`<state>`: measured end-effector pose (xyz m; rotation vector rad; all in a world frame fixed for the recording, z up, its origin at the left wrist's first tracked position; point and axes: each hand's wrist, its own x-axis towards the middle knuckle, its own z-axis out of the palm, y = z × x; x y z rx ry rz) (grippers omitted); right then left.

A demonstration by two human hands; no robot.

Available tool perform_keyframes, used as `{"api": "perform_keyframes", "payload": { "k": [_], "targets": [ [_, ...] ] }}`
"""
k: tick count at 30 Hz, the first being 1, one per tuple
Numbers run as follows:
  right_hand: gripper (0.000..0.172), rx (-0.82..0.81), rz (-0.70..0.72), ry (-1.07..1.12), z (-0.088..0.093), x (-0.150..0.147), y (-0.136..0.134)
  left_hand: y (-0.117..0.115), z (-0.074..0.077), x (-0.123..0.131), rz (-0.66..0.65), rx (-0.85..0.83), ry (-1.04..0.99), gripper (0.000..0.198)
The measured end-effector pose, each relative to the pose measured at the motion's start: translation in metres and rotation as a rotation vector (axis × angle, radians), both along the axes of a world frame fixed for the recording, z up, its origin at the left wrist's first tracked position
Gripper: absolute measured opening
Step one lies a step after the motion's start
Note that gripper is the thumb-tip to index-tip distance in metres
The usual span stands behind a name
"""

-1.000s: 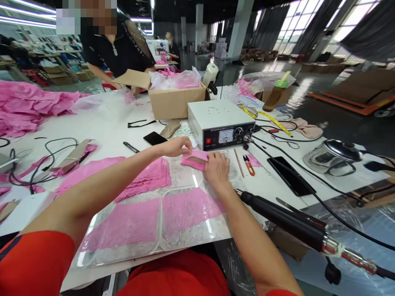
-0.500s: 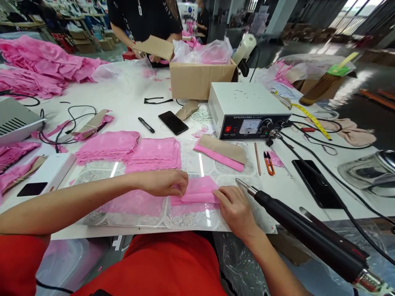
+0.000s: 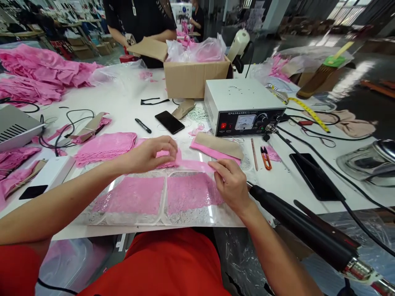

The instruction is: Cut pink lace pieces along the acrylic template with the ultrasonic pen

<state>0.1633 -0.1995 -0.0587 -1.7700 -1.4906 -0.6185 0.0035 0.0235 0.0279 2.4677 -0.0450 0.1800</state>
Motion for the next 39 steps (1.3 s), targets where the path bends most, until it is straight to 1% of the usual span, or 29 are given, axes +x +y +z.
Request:
{"api": "perform_keyframes", "payload": {
  "k": [2,5,7,9,11,13,17,19,21,23,26,30,32,34,39],
  "targets": [
    [0.034,-0.033,0.052,-0.071,-0.004,-0.005,-0.010,-0.011,-0.008,-0.017,-0.075,0.013,0.018,0.018],
    [0.036,-0.132,0.121,-0.111,-0.017,-0.013,-0.031,-0.030,-0.032,-0.037,-0.125,0.032,0.141,0.019],
    [0.035,-0.202,0.136,-0.079,-0.024,-0.016,-0.044,-0.039,-0.047,-0.042,-0.118,0.037,0.186,0.018],
    [0.034,-0.253,0.128,-0.032,-0.027,-0.017,-0.052,-0.043,-0.055,-0.041,-0.109,0.033,0.196,0.017],
    [0.034,-0.275,0.099,0.014,-0.025,-0.018,-0.056,-0.044,-0.057,-0.039,-0.116,0.029,0.193,0.019],
    [0.034,-0.270,0.062,0.050,-0.022,-0.019,-0.060,-0.043,-0.055,-0.039,-0.130,0.042,0.200,0.023],
    [0.026,-0.213,0.002,0.094,-0.020,-0.022,-0.065,-0.043,-0.050,-0.037,-0.152,0.136,0.246,0.022],
    [0.021,-0.189,-0.028,0.130,-0.022,-0.024,-0.067,-0.048,-0.050,-0.030,-0.162,0.184,0.237,0.020],
    [0.016,-0.172,-0.063,0.170,-0.025,-0.025,-0.070,-0.057,-0.051,-0.016,-0.182,0.212,0.195,0.019],
    [0.013,-0.161,-0.093,0.208,-0.027,-0.026,-0.073,-0.069,-0.053,0.003,-0.215,0.227,0.144,0.017],
    [0.012,-0.162,-0.110,0.257,-0.030,-0.028,-0.077,-0.089,-0.057,0.035,-0.272,0.248,0.102,0.009],
    [0.011,-0.154,-0.123,0.295,-0.032,-0.030,-0.080,-0.105,-0.065,0.067,-0.351,0.254,0.099,0.015],
    [0.012,-0.134,-0.136,0.302,-0.033,-0.030,-0.080,-0.108,-0.069,0.076,-0.389,0.251,0.104,0.011],
    [0.012,-0.122,-0.147,0.304,-0.033,-0.031,-0.080,-0.107,-0.071,0.081,-0.417,0.239,0.112,0.011],
    [0.013,-0.110,-0.156,0.304,-0.032,-0.032,-0.078,-0.100,-0.073,0.083,-0.421,0.162,0.117,0.013]
  ]
}}
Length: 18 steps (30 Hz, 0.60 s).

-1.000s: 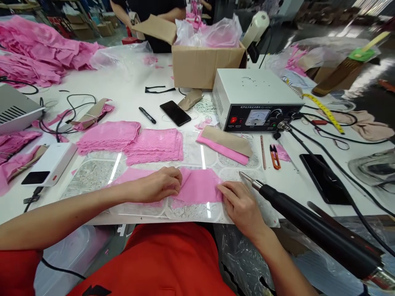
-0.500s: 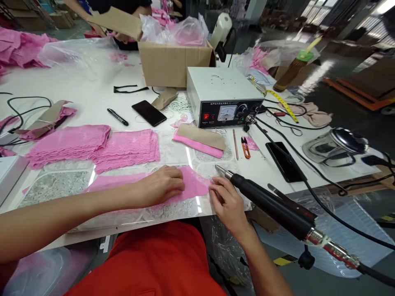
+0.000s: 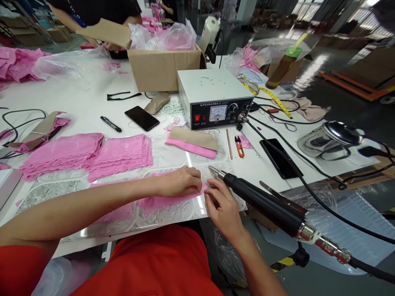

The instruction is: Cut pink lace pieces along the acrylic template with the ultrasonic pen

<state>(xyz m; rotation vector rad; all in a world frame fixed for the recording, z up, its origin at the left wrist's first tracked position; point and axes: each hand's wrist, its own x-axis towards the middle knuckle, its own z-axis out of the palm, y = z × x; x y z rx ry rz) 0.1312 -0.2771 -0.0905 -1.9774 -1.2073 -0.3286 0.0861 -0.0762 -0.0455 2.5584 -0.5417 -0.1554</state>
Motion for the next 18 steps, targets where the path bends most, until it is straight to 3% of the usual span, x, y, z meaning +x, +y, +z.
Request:
{"api": "perform_keyframes", "payload": {
  "k": [9,18],
  "targets": [
    [0.012,0.000,0.004,0.042,0.004,-0.002,0.003,0.008,-0.003,0.002,0.110,-0.174,0.002,0.010],
    [0.009,-0.009,-0.047,0.081,0.001,-0.004,0.011,0.010,-0.004,-0.001,0.127,-0.139,0.000,0.012]
  ]
}}
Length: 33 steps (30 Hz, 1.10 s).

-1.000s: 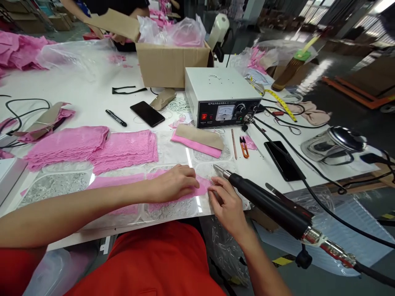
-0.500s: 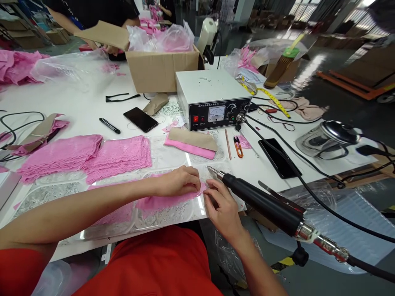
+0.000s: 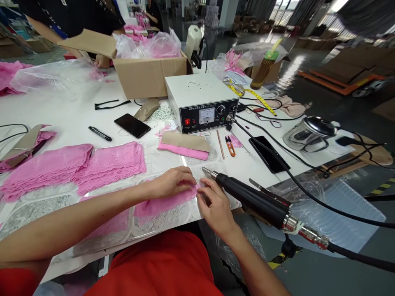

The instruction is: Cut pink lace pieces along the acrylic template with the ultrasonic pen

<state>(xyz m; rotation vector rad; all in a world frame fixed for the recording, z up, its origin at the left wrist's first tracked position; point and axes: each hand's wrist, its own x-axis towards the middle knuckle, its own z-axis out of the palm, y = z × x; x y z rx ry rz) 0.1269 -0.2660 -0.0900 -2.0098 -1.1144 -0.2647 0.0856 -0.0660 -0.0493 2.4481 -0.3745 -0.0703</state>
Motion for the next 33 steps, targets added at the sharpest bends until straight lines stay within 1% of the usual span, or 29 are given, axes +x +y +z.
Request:
{"api": "perform_keyframes", "payload": {
  "k": [9,17,20,24,28,33],
  "targets": [
    [0.011,0.027,-0.007,0.003,-0.002,0.000,0.001,-0.006,-0.004,0.008,-0.075,0.089,-0.004,0.013],
    [0.009,0.038,-0.023,-0.001,-0.002,-0.001,-0.001,-0.009,0.001,0.017,-0.112,0.136,0.048,0.011],
    [0.009,0.042,-0.053,0.014,-0.003,-0.003,-0.002,-0.010,0.003,0.019,-0.121,0.131,0.055,0.015],
    [0.009,0.046,-0.058,0.014,-0.003,-0.002,-0.003,-0.009,0.005,0.015,-0.118,0.109,0.053,0.013],
    [0.009,0.040,-0.042,0.016,-0.003,-0.001,-0.002,-0.006,0.004,0.012,-0.117,0.086,0.041,0.016],
    [0.009,0.016,-0.040,0.012,-0.004,-0.001,0.000,-0.004,0.001,0.011,-0.115,0.072,0.026,0.013]
  ]
}}
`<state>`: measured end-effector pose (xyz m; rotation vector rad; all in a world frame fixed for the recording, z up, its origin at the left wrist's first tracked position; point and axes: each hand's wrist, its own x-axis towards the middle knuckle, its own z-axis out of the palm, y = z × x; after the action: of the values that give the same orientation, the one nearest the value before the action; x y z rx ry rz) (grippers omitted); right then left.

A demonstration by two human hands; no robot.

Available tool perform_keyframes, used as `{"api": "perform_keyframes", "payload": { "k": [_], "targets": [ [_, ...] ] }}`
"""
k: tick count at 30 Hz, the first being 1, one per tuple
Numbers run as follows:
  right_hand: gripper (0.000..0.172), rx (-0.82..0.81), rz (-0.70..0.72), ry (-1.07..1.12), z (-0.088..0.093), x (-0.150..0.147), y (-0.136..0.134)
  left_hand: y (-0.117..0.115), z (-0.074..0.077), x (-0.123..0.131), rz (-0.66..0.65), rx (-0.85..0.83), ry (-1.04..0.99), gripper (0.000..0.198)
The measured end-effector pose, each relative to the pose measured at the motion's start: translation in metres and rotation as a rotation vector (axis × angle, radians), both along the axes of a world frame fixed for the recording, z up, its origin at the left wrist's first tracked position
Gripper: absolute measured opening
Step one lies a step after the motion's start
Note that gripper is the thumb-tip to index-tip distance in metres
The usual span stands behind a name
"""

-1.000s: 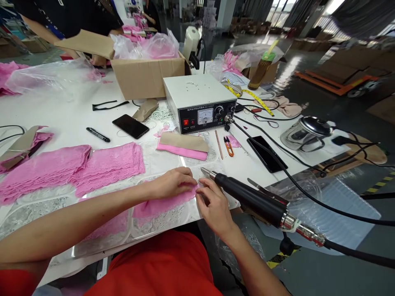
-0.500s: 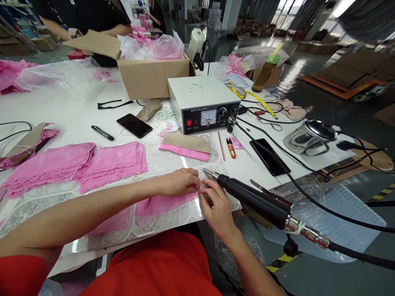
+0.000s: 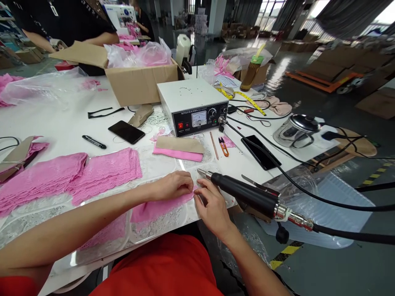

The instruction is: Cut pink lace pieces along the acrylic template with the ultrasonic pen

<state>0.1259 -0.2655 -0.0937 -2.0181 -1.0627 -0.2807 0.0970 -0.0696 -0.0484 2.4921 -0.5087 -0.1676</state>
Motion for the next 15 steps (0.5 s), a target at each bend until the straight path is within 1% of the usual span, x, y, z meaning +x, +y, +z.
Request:
{"api": "perform_keyframes", "payload": {
  "k": [3,10,15],
  "targets": [
    [0.009,-0.004,-0.006,-0.001,-0.001,-0.001,0.001,0.001,-0.002,0.000,0.004,-0.016,-0.007,0.011],
    [0.009,-0.005,-0.008,0.013,-0.001,-0.001,0.000,0.001,-0.008,0.000,0.013,-0.061,-0.028,0.014],
    [0.009,-0.022,-0.010,0.023,0.000,-0.001,0.001,0.005,-0.012,-0.001,0.011,-0.116,-0.055,0.011]
  ]
}}
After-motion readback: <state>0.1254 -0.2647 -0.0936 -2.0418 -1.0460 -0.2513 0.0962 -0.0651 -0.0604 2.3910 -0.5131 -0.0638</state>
